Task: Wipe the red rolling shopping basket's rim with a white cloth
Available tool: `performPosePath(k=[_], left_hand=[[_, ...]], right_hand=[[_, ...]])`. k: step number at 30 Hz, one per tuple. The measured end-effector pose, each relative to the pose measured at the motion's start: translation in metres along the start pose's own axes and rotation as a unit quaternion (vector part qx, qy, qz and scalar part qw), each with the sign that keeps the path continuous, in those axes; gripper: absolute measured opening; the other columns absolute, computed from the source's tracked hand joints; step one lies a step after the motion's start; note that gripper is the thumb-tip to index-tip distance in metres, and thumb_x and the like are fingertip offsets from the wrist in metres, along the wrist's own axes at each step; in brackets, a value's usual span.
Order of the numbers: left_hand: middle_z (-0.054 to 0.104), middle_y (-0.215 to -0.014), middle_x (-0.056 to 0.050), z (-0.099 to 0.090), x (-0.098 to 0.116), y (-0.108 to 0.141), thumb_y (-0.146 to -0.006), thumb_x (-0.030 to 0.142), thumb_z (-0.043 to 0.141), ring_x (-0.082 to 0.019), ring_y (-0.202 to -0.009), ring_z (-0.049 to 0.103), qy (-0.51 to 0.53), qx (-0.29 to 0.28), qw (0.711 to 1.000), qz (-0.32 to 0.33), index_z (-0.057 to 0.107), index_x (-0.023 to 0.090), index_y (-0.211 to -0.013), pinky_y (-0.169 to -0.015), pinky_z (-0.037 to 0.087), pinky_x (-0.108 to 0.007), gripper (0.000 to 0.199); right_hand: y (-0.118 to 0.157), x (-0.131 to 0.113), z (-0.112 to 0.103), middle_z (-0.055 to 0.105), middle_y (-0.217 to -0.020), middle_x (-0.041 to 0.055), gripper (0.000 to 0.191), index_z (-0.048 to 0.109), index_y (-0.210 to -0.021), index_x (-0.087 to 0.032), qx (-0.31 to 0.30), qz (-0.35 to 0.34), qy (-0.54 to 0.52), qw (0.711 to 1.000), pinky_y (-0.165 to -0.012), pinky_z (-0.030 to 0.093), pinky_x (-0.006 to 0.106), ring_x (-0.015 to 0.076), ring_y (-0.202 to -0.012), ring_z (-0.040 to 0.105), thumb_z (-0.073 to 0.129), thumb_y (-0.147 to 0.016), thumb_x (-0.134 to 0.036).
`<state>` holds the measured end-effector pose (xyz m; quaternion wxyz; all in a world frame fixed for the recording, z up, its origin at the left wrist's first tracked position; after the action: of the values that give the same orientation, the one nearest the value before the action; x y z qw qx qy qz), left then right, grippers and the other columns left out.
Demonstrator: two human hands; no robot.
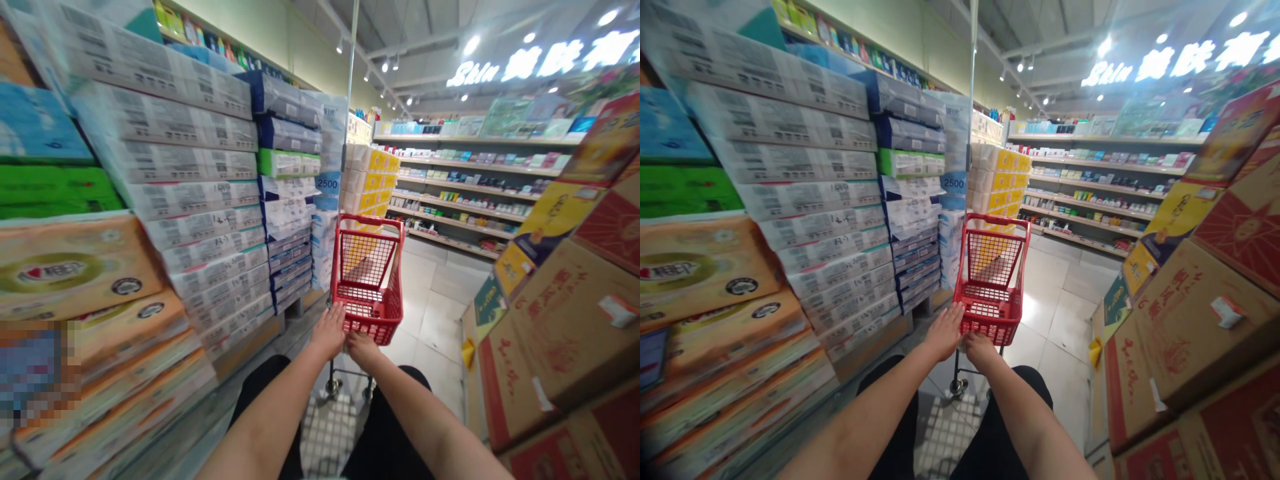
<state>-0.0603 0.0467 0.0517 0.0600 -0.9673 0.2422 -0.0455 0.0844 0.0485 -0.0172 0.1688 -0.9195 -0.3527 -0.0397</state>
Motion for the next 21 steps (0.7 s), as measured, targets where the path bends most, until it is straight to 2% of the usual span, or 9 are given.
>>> performPosePath(k=[4,8,12,17,21], left_hand=[[0.011,-0.156,-0.009,0.000,0.000,0.000,-0.085,0.024,0.032,-0.020,-0.144,0.007,-0.007,-0.003,1.000,-0.003,0.015,0.006,-0.148,-0.117,0.014,-0.039,0.068],[0.012,-0.156,-0.009,0.002,-0.001,0.000,-0.085,0.026,0.033,-0.021,-0.144,0.008,-0.010,0.005,1.000,-0.001,0.017,0.006,-0.147,-0.117,0.014,-0.040,0.068],[0.013,-0.156,-0.010,0.003,-0.003,0.001,-0.083,0.024,0.035,-0.021,-0.144,0.008,-0.019,0.010,1.000,-0.003,0.019,0.007,-0.147,-0.116,0.015,-0.041,0.068],[0.019,-0.155,-0.012,-0.002,-0.007,0.004,-0.084,0.025,0.035,-0.022,-0.144,0.012,-0.028,0.011,1.000,-0.001,0.023,0.006,-0.146,-0.117,0.014,-0.043,0.066],[0.019,-0.154,-0.013,-0.005,-0.011,0.004,-0.085,0.027,0.035,-0.023,-0.144,0.013,-0.027,0.003,1.000,-0.012,0.024,0.004,-0.145,-0.117,0.014,-0.043,0.065]], right_hand=[[0.007,0.001,-0.004,0.060,-0.119,0.0123,0.029,0.062,-0.114,-0.017,0.023,0.003,0.015,1.000,-0.090,0.046,0.035,0.0213,-0.106,0.055,0.043,-0.093,-0.015],[0.012,0.000,-0.008,0.064,-0.110,0.0100,0.026,0.064,-0.111,-0.016,0.021,0.020,0.028,0.999,-0.082,0.049,0.031,0.0197,-0.095,0.058,0.045,-0.092,-0.015],[0.011,-0.002,-0.014,0.059,-0.123,0.0098,0.029,0.060,-0.118,-0.018,0.047,0.004,0.020,0.999,-0.089,0.047,0.032,0.0210,-0.108,0.054,0.044,-0.093,-0.017],[0.011,-0.003,-0.013,0.067,-0.102,0.0079,0.021,0.069,-0.100,-0.019,-0.003,0.011,-0.001,1.000,-0.087,0.048,0.033,0.0204,-0.096,0.058,0.051,-0.090,-0.017],[0.013,-0.005,-0.014,0.061,-0.119,0.0105,0.029,0.062,-0.117,-0.019,0.022,0.013,-0.001,1.000,-0.092,0.046,0.034,0.0217,-0.108,0.053,0.047,-0.092,-0.018]])
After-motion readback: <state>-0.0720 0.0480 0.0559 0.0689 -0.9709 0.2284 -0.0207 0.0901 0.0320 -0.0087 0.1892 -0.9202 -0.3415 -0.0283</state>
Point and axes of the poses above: each hand's wrist, its own y-axis away from the middle knuckle, its own z-axis out of the palm, x = y × z, the point moved 1 cm from there along -y, towards the middle knuckle
